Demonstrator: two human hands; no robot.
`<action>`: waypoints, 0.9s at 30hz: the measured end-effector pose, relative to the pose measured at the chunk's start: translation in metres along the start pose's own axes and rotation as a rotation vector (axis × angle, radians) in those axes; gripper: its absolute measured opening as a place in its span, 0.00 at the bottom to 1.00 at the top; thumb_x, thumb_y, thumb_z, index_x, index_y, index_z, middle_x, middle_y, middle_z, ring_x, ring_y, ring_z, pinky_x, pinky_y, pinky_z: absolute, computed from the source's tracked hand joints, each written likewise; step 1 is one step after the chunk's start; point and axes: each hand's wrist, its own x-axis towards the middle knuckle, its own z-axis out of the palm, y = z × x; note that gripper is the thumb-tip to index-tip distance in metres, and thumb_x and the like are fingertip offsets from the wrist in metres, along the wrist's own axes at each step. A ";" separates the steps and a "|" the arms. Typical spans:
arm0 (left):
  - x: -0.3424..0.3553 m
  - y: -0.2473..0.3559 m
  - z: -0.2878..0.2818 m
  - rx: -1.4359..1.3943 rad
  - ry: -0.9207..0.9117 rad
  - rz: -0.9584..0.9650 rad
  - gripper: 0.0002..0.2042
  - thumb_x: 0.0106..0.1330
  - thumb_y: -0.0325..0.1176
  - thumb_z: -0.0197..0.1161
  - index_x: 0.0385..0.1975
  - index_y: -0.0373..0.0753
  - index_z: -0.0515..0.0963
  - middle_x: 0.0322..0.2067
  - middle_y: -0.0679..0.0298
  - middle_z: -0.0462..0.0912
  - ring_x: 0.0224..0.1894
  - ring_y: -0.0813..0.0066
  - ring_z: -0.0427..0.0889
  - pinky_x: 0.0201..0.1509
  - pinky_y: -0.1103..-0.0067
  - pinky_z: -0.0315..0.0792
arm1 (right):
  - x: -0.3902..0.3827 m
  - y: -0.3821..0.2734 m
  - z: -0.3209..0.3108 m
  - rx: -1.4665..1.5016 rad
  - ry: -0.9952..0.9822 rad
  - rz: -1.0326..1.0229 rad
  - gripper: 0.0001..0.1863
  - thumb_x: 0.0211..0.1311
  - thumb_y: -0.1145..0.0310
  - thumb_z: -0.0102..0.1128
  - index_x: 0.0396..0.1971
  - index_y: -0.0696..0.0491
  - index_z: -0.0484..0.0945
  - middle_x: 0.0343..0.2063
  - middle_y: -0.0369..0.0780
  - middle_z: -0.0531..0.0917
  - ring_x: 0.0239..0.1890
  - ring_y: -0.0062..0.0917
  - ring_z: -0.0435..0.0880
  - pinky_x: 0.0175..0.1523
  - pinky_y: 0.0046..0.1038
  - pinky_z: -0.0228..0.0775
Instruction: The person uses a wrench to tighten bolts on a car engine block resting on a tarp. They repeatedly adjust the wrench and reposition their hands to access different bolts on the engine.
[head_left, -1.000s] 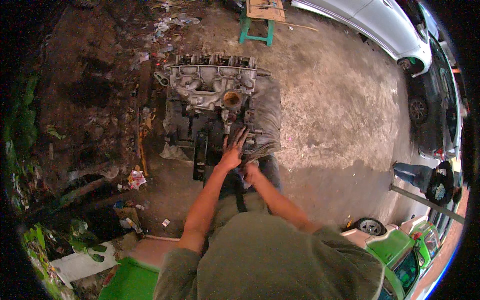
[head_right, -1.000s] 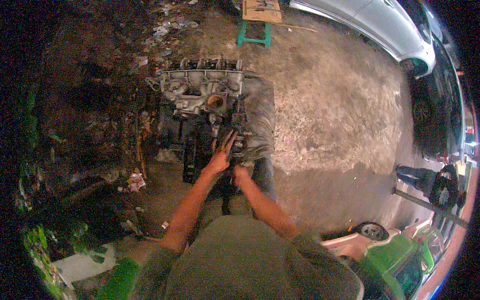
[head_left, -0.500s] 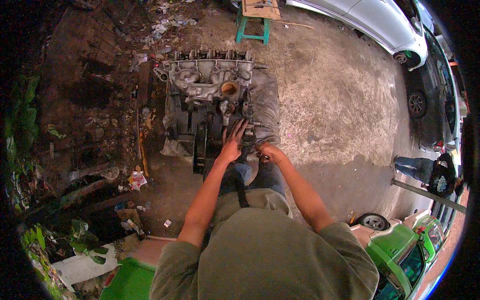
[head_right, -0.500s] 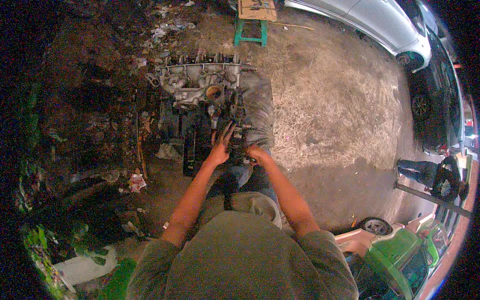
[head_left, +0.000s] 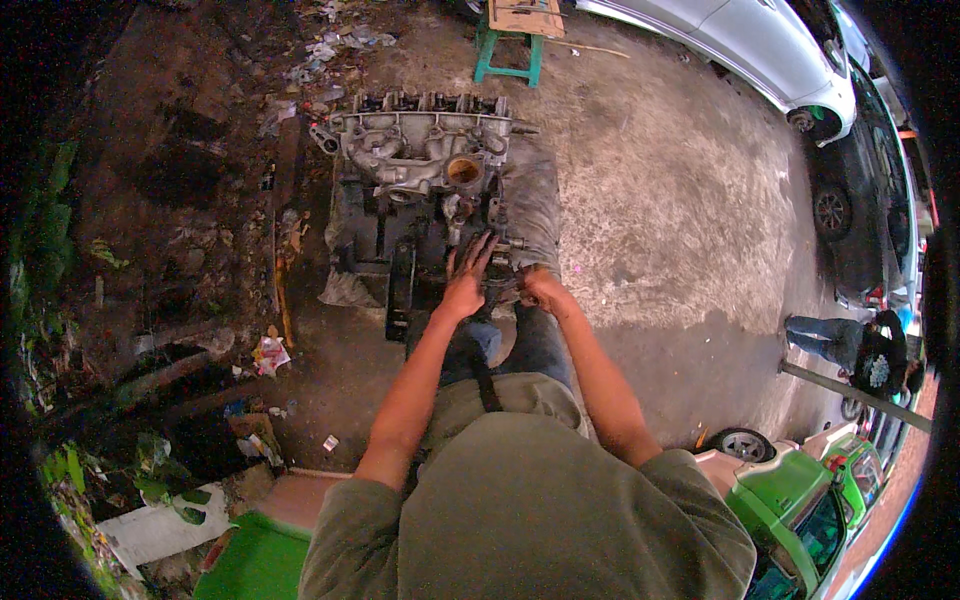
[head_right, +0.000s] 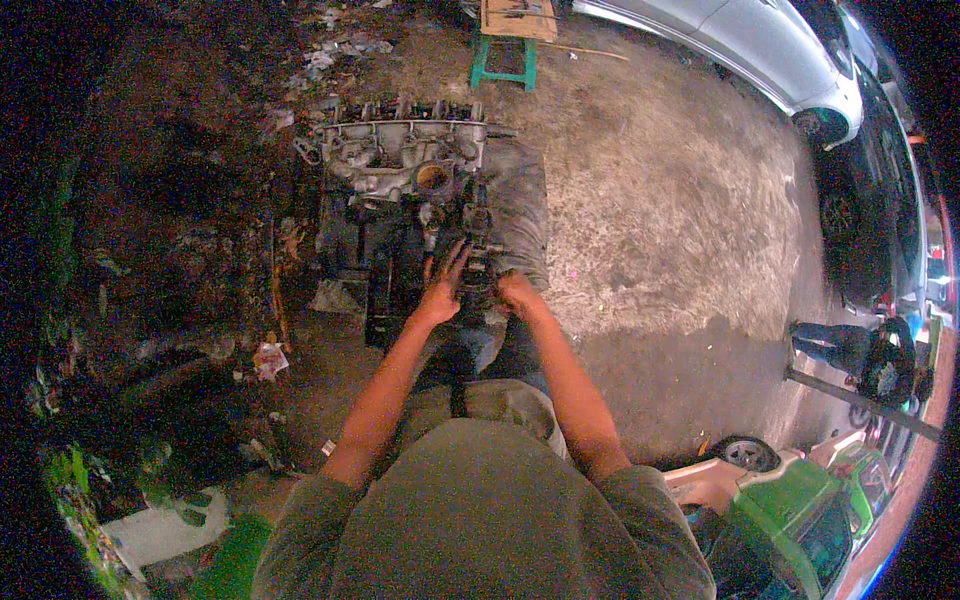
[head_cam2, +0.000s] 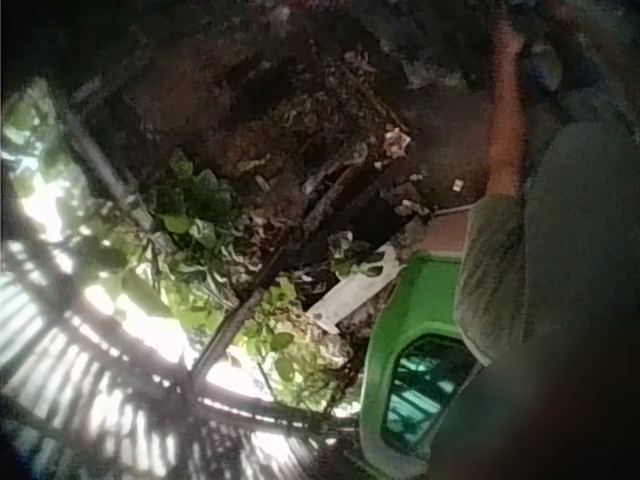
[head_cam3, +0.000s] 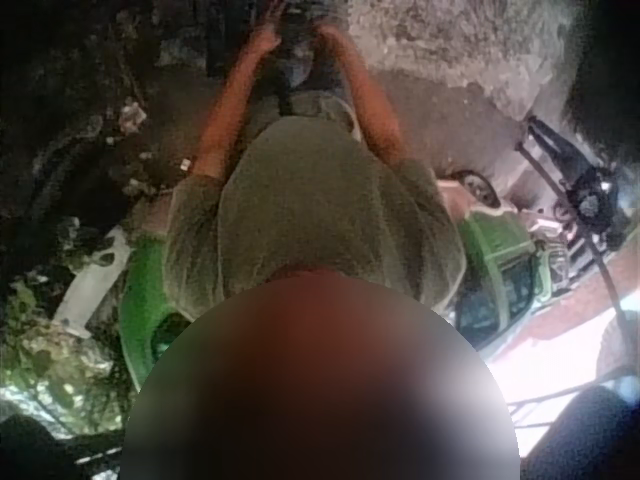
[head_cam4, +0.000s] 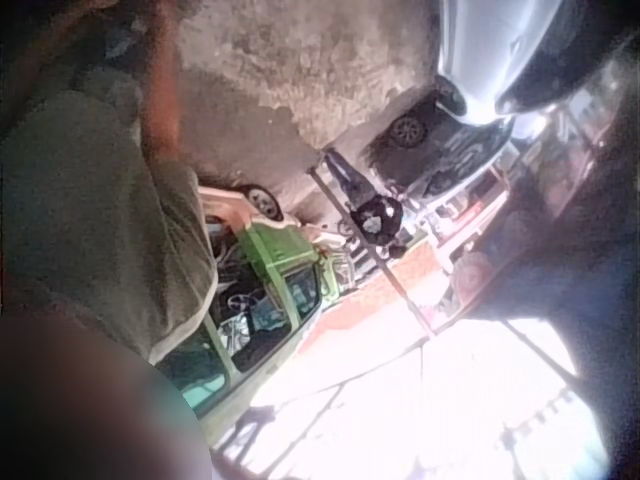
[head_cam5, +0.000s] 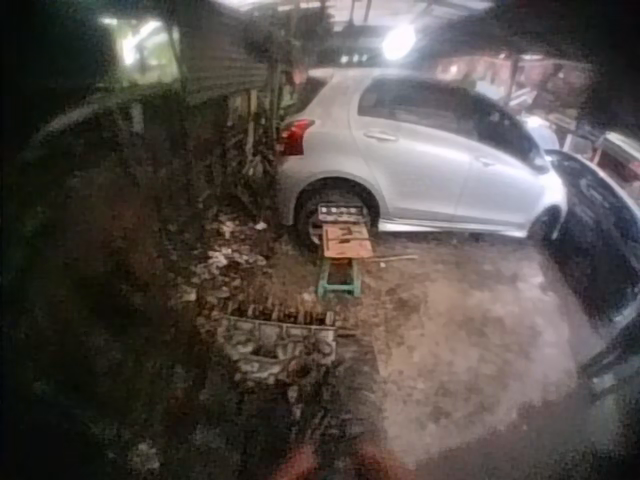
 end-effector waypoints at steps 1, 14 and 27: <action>0.000 0.000 0.001 0.007 0.017 0.007 0.47 0.49 0.16 0.58 0.71 0.56 0.47 0.71 0.70 0.47 0.72 0.67 0.48 0.72 0.58 0.38 | 0.001 -0.007 0.000 -0.069 -0.028 -0.021 0.09 0.56 0.70 0.53 0.34 0.58 0.77 0.25 0.36 0.78 0.22 0.21 0.75 0.20 0.25 0.66; 0.000 -0.005 0.009 0.055 0.045 0.006 0.49 0.45 0.18 0.63 0.71 0.54 0.48 0.70 0.69 0.49 0.72 0.67 0.48 0.72 0.59 0.40 | 0.017 -0.071 0.008 -0.388 0.081 0.099 0.07 0.53 0.72 0.55 0.29 0.57 0.79 0.20 0.34 0.73 0.17 0.21 0.68 0.16 0.25 0.58; 0.001 -0.006 0.008 0.080 -0.042 -0.001 0.50 0.46 0.23 0.66 0.71 0.51 0.44 0.71 0.63 0.46 0.72 0.62 0.47 0.72 0.56 0.36 | 0.084 -0.050 -0.022 -0.369 -0.159 0.056 0.04 0.49 0.72 0.55 0.19 0.55 0.73 0.17 0.36 0.72 0.17 0.21 0.67 0.16 0.31 0.56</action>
